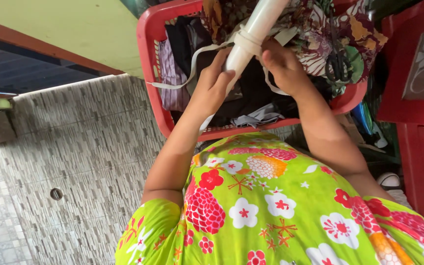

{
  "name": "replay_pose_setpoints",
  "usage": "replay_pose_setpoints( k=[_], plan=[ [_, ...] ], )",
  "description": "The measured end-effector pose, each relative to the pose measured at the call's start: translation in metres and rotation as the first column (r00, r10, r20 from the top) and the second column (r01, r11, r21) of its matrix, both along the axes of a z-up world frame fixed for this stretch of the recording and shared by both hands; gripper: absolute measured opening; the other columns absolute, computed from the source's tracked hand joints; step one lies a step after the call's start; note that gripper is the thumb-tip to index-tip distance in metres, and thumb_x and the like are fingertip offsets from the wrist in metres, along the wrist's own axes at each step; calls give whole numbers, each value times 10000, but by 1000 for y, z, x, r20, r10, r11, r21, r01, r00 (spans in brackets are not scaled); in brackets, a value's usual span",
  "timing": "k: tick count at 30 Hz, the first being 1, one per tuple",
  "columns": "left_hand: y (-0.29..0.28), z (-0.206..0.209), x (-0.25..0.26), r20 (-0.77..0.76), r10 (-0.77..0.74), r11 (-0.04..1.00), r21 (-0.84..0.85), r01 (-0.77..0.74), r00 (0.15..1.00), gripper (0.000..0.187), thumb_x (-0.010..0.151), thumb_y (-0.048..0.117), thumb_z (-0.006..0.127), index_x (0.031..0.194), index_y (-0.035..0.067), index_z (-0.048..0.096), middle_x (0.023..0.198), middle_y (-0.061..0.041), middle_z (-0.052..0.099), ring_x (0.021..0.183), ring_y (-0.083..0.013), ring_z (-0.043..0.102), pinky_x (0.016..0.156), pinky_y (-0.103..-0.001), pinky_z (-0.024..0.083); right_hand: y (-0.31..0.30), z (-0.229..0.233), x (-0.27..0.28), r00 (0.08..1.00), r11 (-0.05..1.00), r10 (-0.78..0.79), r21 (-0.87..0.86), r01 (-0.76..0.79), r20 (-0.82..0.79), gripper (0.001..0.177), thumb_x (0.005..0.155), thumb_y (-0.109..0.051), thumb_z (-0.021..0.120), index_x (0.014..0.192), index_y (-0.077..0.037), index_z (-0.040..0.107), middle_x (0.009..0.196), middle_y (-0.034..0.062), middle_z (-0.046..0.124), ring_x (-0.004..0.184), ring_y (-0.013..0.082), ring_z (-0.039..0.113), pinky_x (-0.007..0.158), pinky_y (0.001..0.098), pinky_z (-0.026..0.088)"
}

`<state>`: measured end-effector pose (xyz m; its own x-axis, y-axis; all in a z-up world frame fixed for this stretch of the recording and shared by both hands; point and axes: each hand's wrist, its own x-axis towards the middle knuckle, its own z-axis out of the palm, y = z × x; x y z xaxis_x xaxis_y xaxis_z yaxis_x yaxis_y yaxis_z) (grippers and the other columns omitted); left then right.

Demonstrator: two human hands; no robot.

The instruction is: Wrapping a white tube with a ribbon and organizing fabrics and a board in a storage area.

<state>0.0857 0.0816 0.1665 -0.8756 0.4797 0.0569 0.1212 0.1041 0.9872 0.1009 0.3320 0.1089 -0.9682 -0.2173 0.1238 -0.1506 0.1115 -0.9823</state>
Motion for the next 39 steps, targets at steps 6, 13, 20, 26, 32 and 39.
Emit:
replay_pose_setpoints(
  k=[6, 13, 20, 26, 32, 39],
  plan=[
    [-5, -3, -3, 24, -55, 995, 90, 52, 998, 523, 1011, 173, 503, 1508, 17, 460, 1084, -101, 706, 921, -156, 666, 831, -288, 536, 0, 10, -2, 999, 983, 0, -185, 8, 40, 328, 1091, -327, 672, 1178, -12, 686, 1043, 33, 718, 928, 140, 719, 818, 293, 561],
    [5, 13, 8, 258, -105, 991, 112, 78, 960, 573, 1003, 315, 641, 1476, 46, 463, 894, 0, 648, 674, -52, 579, 560, -215, 487, 10, -27, 4, 994, 956, 87, -285, -64, 72, 248, 1063, -253, 658, 1182, -38, 689, 1012, 24, 715, 844, 138, 687, 750, 278, 525],
    [15, 26, 9, 110, -379, 920, -65, 387, 919, 549, 1007, 354, 685, 1437, 64, 507, 834, -43, 695, 683, -114, 660, 622, -291, 539, -1, -24, -15, 992, 981, -1, -191, -24, -130, 200, 1062, -181, 682, 1211, -54, 646, 1142, 32, 671, 1064, 117, 636, 949, 280, 534],
    [21, 16, 11, -11, -520, 839, -198, 508, 854, 581, 1008, 362, 693, 1455, 75, 458, 989, -137, 761, 868, -245, 754, 800, -365, 568, -6, 5, -25, 921, 957, 128, -197, -212, -369, 249, 921, -141, 811, 1104, -38, 677, 1198, 76, 642, 1161, 180, 623, 1041, 320, 519],
    [21, -6, 19, 43, -500, 866, -4, 501, 865, 712, 1006, 308, 730, 1512, 82, 282, 1090, -172, 753, 971, -236, 740, 871, -373, 568, 3, -15, -22, 976, 926, 177, -314, -208, -124, 198, 959, -163, 805, 1079, -37, 710, 1285, 91, 627, 1256, 222, 605, 1103, 370, 539],
    [16, 1, 16, 128, -320, 934, -122, 336, 939, 598, 1005, 304, 712, 1456, 139, 356, 965, -164, 770, 863, -278, 766, 799, -372, 579, 42, -15, -16, 910, 832, 96, 469, -295, 403, 224, 1030, -248, 653, 1150, -63, 691, 1011, 133, 699, 938, 231, 657, 853, 408, 538]
  ],
)
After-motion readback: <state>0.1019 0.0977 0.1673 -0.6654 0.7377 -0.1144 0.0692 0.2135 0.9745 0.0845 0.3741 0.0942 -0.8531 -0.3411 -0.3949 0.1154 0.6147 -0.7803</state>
